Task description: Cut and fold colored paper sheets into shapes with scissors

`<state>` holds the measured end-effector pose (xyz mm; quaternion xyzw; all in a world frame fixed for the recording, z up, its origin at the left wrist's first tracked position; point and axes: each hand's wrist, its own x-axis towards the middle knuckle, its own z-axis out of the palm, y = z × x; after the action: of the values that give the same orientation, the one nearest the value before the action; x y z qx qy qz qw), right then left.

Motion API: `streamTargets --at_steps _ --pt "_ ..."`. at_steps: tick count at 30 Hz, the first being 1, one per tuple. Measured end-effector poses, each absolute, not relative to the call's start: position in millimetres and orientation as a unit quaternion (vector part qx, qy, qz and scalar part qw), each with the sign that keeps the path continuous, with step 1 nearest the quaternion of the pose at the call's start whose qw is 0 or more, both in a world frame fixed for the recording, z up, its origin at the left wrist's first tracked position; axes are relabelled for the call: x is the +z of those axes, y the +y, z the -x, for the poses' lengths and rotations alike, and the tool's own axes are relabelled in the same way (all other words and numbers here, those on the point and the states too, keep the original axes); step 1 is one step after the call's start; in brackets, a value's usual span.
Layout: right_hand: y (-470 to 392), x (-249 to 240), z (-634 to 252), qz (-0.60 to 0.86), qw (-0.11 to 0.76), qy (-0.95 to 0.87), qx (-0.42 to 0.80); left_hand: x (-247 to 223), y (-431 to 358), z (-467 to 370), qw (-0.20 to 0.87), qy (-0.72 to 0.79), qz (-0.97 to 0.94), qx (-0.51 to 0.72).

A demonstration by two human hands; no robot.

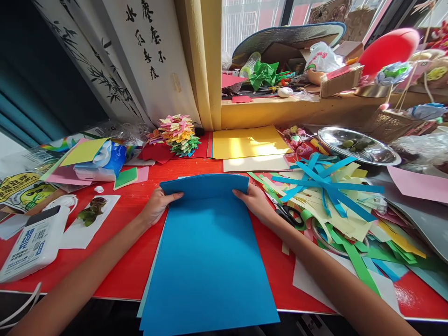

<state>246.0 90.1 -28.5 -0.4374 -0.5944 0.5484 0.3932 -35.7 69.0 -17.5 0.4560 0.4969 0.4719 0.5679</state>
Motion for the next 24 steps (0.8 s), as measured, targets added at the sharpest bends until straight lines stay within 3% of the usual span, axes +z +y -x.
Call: streamTargets --at_steps 7,12,18,24 --pt "91 -31 -243 0.433 0.397 -0.61 0.532 -20 69 34 0.574 0.483 -0.463 0.473" --pt "87 -24 -242 0.4 0.463 -0.627 0.482 -17 67 33 0.546 0.493 -0.485 0.472" --pt "84 -18 -242 0.416 0.471 -0.653 0.423 -16 60 28 0.295 0.502 -0.604 0.544" --pt "81 -16 -240 0.43 0.471 -0.658 0.4 -15 56 27 0.171 0.522 -0.681 0.485"
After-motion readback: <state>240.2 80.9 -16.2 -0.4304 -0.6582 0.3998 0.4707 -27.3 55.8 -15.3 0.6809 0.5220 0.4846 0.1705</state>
